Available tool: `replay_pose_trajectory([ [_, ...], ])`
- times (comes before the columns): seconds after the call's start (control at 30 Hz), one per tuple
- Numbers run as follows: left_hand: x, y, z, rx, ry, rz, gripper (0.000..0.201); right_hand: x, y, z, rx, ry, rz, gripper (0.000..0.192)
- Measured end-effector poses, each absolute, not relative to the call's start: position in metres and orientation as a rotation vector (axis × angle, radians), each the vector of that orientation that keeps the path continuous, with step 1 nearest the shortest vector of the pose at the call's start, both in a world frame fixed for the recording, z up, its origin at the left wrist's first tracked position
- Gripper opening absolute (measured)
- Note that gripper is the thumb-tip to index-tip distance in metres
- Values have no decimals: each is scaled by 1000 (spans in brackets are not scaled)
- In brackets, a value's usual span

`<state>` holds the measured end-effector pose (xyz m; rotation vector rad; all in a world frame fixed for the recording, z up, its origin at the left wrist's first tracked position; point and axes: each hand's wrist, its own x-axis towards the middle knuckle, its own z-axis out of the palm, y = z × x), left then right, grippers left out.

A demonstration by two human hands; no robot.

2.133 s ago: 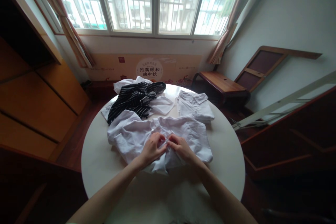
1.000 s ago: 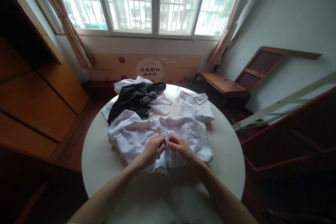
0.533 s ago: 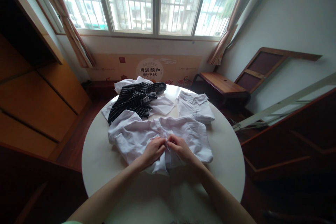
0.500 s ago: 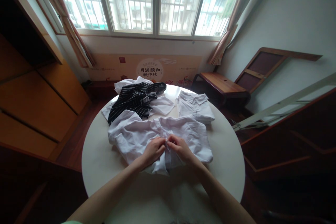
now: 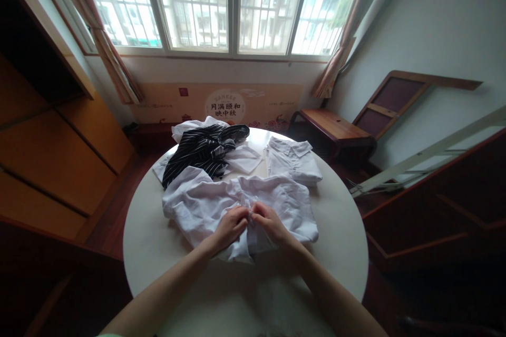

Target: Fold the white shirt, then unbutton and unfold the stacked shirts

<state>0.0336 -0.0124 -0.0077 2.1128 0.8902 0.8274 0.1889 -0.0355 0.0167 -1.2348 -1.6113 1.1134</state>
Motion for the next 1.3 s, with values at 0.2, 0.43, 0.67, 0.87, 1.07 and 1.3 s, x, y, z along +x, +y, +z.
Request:
replay_pose_trajectory([
  [0.2, 33, -12, -6, 2102, 874, 821, 14, 189, -35, 12, -1172, -1539, 1153, 17],
  [0.43, 34, -13, -3, 2088, 868, 832, 14, 189, -35, 12, -1125, -1488, 1219, 15],
  [0.67, 34, -15, -1, 2085, 862, 849, 13, 188, -37, 17, -1099, -1454, 1267, 11],
  [0.87, 30, -15, 5, 2024, 820, 867, 14, 190, -39, 24, -1156, -1306, 1302, 9],
  [1.07, 0, -12, 23, 1969, 860, 864, 15, 216, -37, 28, -1239, -1075, 1337, 11],
  [1.3, -38, -5, 62, 1923, 925, 1007, 20, 255, -54, 54, -1290, -1031, 1220, 18],
])
